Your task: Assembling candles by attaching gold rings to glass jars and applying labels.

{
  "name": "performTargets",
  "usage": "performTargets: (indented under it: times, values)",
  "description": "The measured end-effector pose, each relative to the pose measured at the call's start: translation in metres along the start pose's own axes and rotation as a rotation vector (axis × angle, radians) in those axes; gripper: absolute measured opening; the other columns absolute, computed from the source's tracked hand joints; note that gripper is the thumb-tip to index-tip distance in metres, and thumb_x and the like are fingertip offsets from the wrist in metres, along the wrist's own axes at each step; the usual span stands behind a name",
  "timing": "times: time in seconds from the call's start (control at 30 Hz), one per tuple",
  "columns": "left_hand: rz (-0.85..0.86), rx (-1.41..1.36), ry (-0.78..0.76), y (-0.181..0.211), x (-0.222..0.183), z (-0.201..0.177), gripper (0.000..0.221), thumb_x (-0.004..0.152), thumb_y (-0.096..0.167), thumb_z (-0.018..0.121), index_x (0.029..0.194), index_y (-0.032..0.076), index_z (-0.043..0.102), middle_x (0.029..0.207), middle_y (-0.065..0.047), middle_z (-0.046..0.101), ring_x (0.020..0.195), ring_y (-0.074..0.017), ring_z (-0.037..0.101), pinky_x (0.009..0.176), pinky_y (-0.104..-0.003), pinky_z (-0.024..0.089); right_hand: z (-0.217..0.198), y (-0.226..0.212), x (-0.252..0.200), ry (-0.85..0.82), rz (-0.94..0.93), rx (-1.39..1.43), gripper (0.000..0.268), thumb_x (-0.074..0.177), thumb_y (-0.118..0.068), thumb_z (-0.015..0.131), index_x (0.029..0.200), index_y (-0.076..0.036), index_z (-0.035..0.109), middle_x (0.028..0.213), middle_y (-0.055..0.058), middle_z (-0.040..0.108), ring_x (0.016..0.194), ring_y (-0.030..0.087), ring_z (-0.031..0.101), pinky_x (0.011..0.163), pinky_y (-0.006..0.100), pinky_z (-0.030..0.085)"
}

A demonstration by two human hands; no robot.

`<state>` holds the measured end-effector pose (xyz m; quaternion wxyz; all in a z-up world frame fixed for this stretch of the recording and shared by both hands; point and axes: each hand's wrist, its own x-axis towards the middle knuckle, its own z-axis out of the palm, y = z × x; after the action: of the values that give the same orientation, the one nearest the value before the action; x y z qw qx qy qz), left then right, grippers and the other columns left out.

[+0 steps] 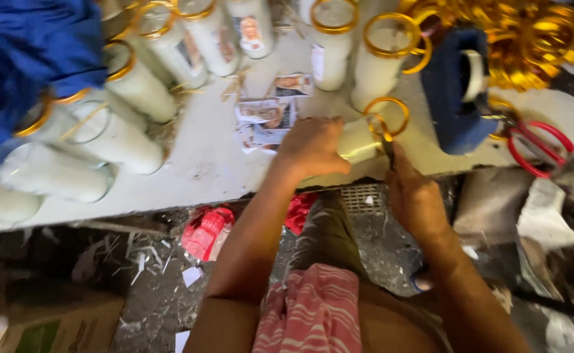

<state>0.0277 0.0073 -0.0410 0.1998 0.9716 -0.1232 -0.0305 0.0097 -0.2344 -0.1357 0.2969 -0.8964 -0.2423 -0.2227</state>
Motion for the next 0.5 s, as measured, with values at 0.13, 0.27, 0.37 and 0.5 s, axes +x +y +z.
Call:
performTargets:
  times: [0.13,0.27,0.37,0.5]
  values:
    - [-0.010,-0.081,0.097,0.010,-0.016,0.001,0.071,0.059,0.044,0.076,0.114,0.000,0.068,0.099,-0.023,0.075,0.100,-0.0495,0.071,0.092,-0.063,0.050,-0.020,0.012,0.004,0.022,-0.028,-0.031,0.029,0.101,-0.015,0.069,0.128,-0.004,0.075,0.084,0.032,0.072,0.078,0.051,0.070,0.061,0.061,0.054]
    - [0.054,0.127,0.318,0.010,-0.036,0.014,0.071,0.061,0.058,0.080,0.113,0.012,0.064,0.094,-0.014,0.073,0.091,-0.0368,0.071,0.081,-0.050,0.053,-0.039,0.026,0.019,-0.043,-0.026,0.033,0.046,0.114,-0.012,0.051,0.158,0.001,0.056,0.138,0.031,0.067,0.111,0.046,0.065,0.093,0.052,0.050]
    - [0.053,-0.020,0.513,-0.001,-0.067,0.023,0.086,0.066,0.043,0.085,0.137,0.008,0.051,0.123,-0.016,0.065,0.115,-0.0356,0.064,0.098,-0.049,0.047,-0.028,0.059,0.011,-0.046,-0.069,-0.241,0.043,0.112,-0.019,0.061,0.153,-0.009,0.070,0.120,0.024,0.074,0.097,0.044,0.071,0.077,0.055,0.057]
    - [0.139,-0.461,1.003,-0.012,-0.109,0.021,0.068,0.082,0.040,0.082,0.136,0.007,0.058,0.138,-0.017,0.066,0.133,-0.0332,0.066,0.117,-0.045,0.051,-0.010,0.090,0.002,-0.052,-0.137,-0.582,0.036,0.100,-0.033,0.073,0.134,-0.022,0.079,0.107,0.007,0.071,0.103,0.031,0.070,0.073,0.044,0.062]
